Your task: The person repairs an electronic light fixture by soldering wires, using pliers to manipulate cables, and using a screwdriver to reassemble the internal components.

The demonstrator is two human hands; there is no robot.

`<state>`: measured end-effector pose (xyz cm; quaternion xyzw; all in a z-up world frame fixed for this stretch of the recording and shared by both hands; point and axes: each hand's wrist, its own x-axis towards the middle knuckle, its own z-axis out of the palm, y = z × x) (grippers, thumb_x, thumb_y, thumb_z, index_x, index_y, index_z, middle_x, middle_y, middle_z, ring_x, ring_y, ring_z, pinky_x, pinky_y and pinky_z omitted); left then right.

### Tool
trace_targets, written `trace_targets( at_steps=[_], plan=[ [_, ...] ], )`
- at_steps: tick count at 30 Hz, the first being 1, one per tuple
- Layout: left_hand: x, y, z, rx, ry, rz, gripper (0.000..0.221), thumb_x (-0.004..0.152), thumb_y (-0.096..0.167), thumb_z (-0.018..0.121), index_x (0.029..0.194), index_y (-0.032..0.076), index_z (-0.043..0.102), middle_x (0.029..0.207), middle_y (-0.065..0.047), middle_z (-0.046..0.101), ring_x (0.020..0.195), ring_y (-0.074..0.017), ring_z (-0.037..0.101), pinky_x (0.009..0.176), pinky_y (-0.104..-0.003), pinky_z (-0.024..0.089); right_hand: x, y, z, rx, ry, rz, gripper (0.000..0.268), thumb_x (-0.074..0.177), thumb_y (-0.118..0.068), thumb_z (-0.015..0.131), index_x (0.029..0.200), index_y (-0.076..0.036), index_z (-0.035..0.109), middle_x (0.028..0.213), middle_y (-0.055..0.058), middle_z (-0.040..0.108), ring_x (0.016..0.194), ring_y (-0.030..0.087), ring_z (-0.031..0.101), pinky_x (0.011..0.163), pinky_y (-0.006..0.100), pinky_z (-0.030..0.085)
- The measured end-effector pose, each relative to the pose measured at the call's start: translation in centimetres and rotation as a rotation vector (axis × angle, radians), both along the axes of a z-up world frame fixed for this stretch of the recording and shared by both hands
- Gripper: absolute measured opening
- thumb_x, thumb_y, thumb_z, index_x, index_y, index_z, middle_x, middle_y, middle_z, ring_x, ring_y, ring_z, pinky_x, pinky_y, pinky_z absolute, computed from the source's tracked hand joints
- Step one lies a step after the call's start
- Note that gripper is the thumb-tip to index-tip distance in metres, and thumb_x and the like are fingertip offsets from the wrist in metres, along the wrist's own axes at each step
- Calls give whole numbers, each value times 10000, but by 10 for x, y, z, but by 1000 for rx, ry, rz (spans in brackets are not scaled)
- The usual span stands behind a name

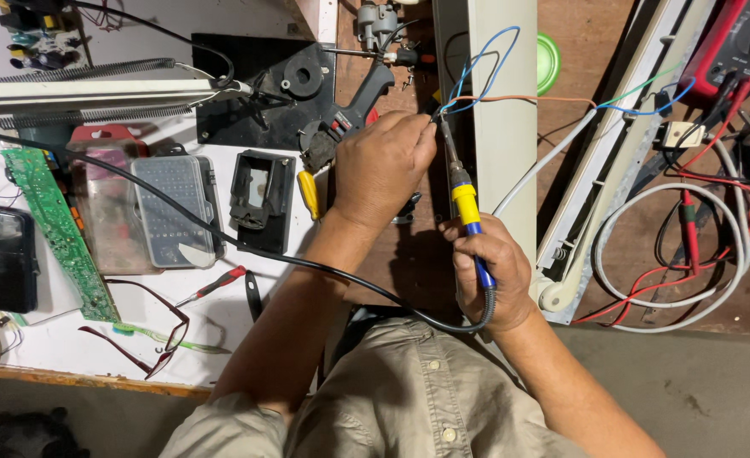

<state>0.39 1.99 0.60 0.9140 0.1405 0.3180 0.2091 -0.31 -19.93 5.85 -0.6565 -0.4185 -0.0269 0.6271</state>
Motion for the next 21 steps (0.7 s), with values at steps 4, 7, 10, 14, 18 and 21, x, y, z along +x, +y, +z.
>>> trace_targets(
  at_steps=[4, 7, 10, 14, 18, 21],
  plan=[
    [1, -1, -2, -128, 50, -12, 76, 1052, 334, 844, 1007, 277, 865, 897, 12, 829, 853, -274, 860, 708, -414, 705, 0, -1, 0, -1, -28, -4, 164, 1182, -76, 660, 1136, 77, 698, 1014, 290, 763, 923, 503, 823, 810, 617, 702],
    [4, -3, -2, -479, 41, -101, 132, 1090, 288, 806, 1073, 177, 876, 957, -79, 870, 942, -381, 867, 737, -475, 711, -2, -4, -2, -12, -62, -30, 173, 1184, -107, 671, 1135, 56, 703, 1012, 268, 764, 911, 482, 821, 800, 600, 701],
    [5, -8, 3, -881, 115, -71, 163, 1087, 292, 808, 1136, 183, 919, 943, -96, 884, 921, -326, 886, 766, -439, 701, -4, -7, -5, -30, -129, -40, 135, 1146, -105, 732, 1145, 30, 739, 1015, 248, 763, 909, 468, 813, 895, 647, 689],
    [-4, -13, 23, -1217, 130, -73, 249, 1082, 309, 802, 1225, 125, 891, 901, -78, 872, 740, -148, 759, 711, -351, 688, -4, -10, 4, -137, -216, -55, 163, 1063, -40, 834, 1214, -27, 774, 1105, 250, 748, 967, 483, 795, 911, 661, 663],
    [-43, -14, 54, -1314, 218, -43, 366, 1139, 415, 750, 1322, 123, 872, 818, -112, 821, 680, -172, 736, 643, -388, 668, 2, -7, 25, -242, -230, 7, 296, 1045, -82, 876, 1326, -84, 784, 1217, 240, 739, 1085, 513, 779, 941, 664, 636],
    [-91, -35, 37, -1087, 606, -53, 356, 1157, 283, 688, 1384, 51, 836, 1138, -326, 856, 1112, -513, 839, 953, -596, 685, 4, 1, 36, -273, -244, 11, 326, 985, -50, 915, 1295, -108, 833, 1230, 219, 748, 1100, 477, 793, 977, 620, 648]
  ],
)
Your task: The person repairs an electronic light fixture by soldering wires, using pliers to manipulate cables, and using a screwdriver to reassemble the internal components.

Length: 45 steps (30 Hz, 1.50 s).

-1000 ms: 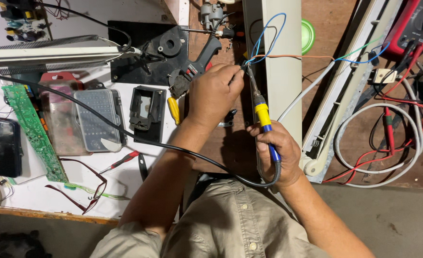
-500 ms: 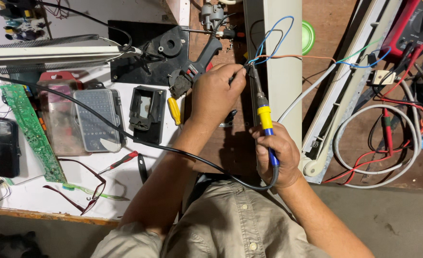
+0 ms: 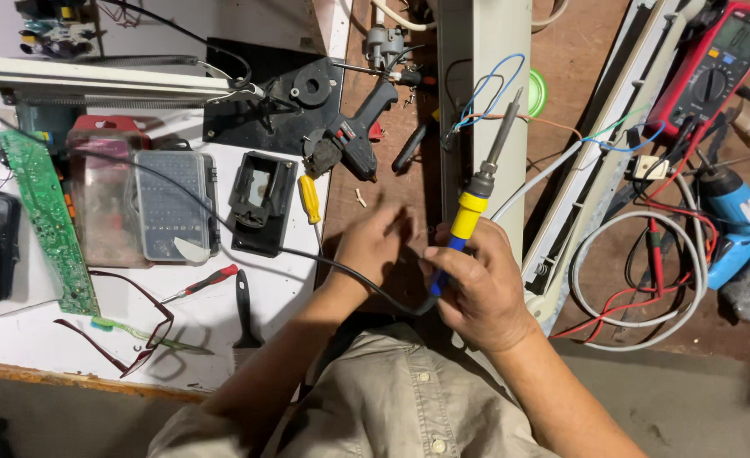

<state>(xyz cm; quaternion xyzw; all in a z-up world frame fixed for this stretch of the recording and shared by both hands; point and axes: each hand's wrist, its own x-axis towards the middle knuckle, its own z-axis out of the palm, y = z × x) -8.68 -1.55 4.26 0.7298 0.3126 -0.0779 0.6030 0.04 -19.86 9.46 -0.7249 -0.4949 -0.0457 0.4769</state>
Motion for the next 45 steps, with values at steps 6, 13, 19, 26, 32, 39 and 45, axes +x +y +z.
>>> trace_targets(
  at_steps=[6, 13, 19, 26, 32, 39, 45],
  plan=[
    [-80, 29, 145, -477, 48, -417, 428, 1068, 515, 731, 1143, 138, 920, 1003, 31, 942, 870, -69, 835, 793, -253, 640, 8, -12, 33, -56, 332, 57, 301, 1106, -123, 723, 1399, -66, 678, 1391, 225, 664, 1306, 380, 779, 1237, 517, 608],
    [87, 63, 74, -106, 19, 125, 460, 1078, 319, 730, 1428, 31, 807, 1187, -121, 932, 834, -164, 915, 573, -266, 729, -1, -12, -10, 388, 755, 36, 234, 1077, 77, 795, 1119, -40, 596, 1204, 153, 603, 1129, 277, 750, 1008, 432, 666],
    [129, 46, -7, -639, 97, 210, 457, 1034, 422, 841, 1266, 29, 849, 1042, -98, 925, 598, -18, 744, 403, -100, 542, -8, -40, -10, 255, 632, 49, 200, 1048, 93, 834, 1073, -20, 671, 1162, 178, 647, 1105, 288, 729, 964, 426, 672],
    [132, 37, -6, 415, -384, 179, 171, 1038, 265, 863, 1208, 254, 870, 884, -31, 826, 713, -211, 809, 583, -359, 725, 1, -62, -18, 150, 591, 28, 148, 1045, 32, 849, 1111, -15, 725, 1169, 196, 694, 1092, 321, 775, 946, 470, 676],
    [121, 4, 0, 612, -517, 144, 206, 1098, 185, 825, 1261, 308, 849, 952, 31, 808, 737, -150, 808, 653, -275, 700, -1, -65, -5, 35, 598, 18, 81, 1117, 2, 743, 1192, 15, 717, 1267, 245, 780, 1127, 354, 795, 967, 517, 634],
    [133, -5, 3, -591, -226, 583, 316, 1106, 287, 811, 1267, 18, 774, 1042, -162, 872, 750, -126, 810, 513, -208, 683, -3, -49, 19, -153, 467, -72, 158, 1124, -57, 751, 1276, -56, 794, 1131, 202, 846, 897, 334, 834, 762, 451, 647],
    [134, 28, 9, -168, -228, 290, 335, 1017, 31, 821, 1344, -18, 766, 1017, -182, 838, 846, -184, 857, 583, -253, 749, -12, -43, 0, -34, 740, -21, 524, 1243, -121, 590, 1724, -54, 393, 1415, 241, 858, 1082, 151, 727, 887, 330, 553]
  ],
)
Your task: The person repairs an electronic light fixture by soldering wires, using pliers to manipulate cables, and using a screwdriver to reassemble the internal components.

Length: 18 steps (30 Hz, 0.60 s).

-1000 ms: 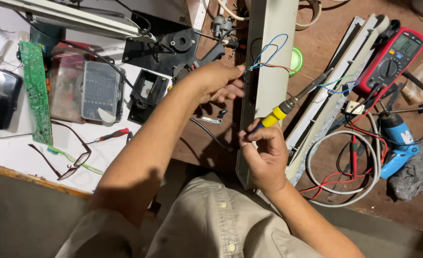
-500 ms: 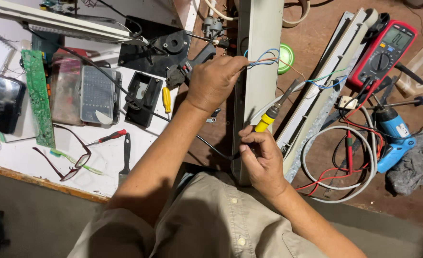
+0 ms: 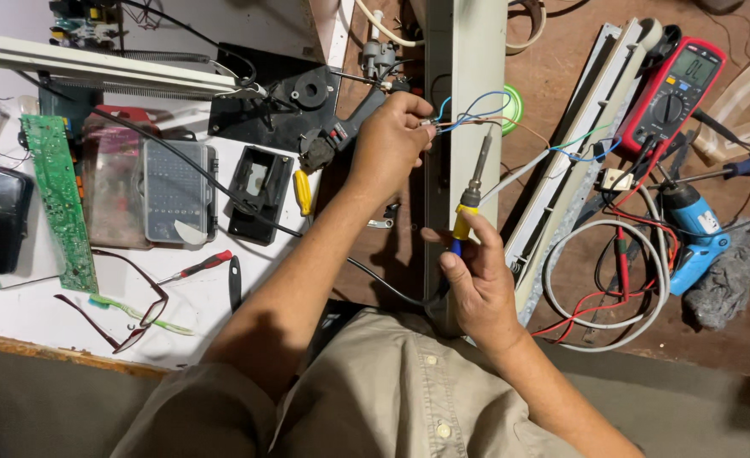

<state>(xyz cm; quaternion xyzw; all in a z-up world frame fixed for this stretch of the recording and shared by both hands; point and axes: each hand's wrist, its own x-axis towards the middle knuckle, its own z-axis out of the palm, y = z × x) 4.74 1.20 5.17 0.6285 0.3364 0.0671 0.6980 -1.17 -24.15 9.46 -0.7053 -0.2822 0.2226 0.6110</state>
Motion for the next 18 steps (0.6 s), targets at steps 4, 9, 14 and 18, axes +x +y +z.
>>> trace_targets(
  at_steps=[4, 9, 14, 18],
  plan=[
    [-6, 10, -17, -26, -35, -85, 384, 1058, -4, 764, 1439, -22, 725, 1156, -235, 833, 985, -224, 873, 683, -283, 769, 4, 8, -12, 34, 199, 35, 847, 1239, -131, 585, 1903, -101, 61, 1476, 199, 817, 1026, 106, 719, 887, 277, 598],
    [-6, 17, -32, 38, -20, -149, 456, 1048, 14, 798, 1498, -8, 728, 1151, -166, 832, 990, -166, 862, 749, -244, 754, -8, 14, -31, 94, 549, -33, 526, 1170, -112, 709, 1630, 95, 561, 1165, 270, 877, 780, 185, 782, 738, 308, 649],
    [-7, 20, -29, 162, 6, -134, 280, 1014, 67, 866, 1293, 94, 875, 1035, -118, 857, 919, -153, 878, 664, -233, 751, -9, 23, -22, 81, 614, -115, 459, 1217, -213, 639, 1515, 135, 674, 963, 313, 842, 692, 252, 779, 672, 335, 631],
    [-19, 13, 1, 217, -19, -78, 230, 1023, 79, 854, 1245, 121, 900, 1087, -93, 872, 1002, -136, 862, 807, -259, 748, -10, 19, -22, 40, 681, -179, 422, 1214, -197, 635, 1464, 123, 749, 938, 297, 843, 766, 287, 835, 759, 413, 718]
  ],
)
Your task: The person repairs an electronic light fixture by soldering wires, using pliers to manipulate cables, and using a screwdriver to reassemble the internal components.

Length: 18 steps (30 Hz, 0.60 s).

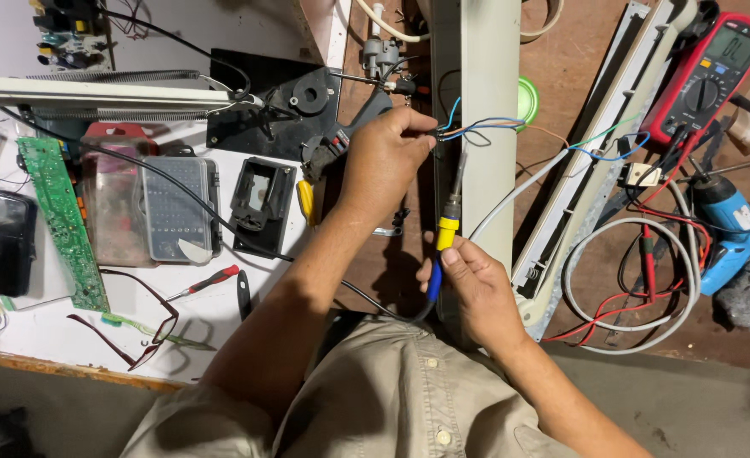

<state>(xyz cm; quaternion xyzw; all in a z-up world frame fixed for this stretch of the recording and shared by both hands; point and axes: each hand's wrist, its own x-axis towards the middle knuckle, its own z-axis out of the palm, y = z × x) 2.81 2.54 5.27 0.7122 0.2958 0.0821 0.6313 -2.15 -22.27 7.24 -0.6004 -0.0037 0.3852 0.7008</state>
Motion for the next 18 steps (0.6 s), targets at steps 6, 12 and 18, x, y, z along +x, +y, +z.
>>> trace_targets(
  at_steps=[6, 12, 18],
  plan=[
    [-2, -1, 0, 206, -99, -9, 226, 1001, 78, 896, 1204, 176, 910, 1055, -62, 829, 988, -181, 830, 835, -282, 735, 8, 4, 11, -29, -69, 43, 203, 1103, -50, 818, 1257, 76, 780, 858, 127, 784, 767, 147, 731, 750, 291, 613],
    [-5, -7, 22, 147, -140, -16, 235, 1049, 28, 835, 1257, 112, 904, 1112, -146, 842, 1117, -287, 830, 930, -335, 749, 20, -26, -52, -131, -172, 94, 183, 1091, -74, 850, 1104, 35, 705, 731, 132, 766, 534, 174, 756, 429, 273, 581],
    [-4, -10, 23, 185, -143, -35, 221, 1062, 41, 829, 1261, 95, 907, 1127, -148, 838, 1164, -307, 817, 935, -351, 763, 17, -15, -43, -121, -146, 101, 200, 1070, -67, 867, 1110, 53, 713, 739, 167, 783, 527, 219, 795, 385, 297, 585]
  ],
)
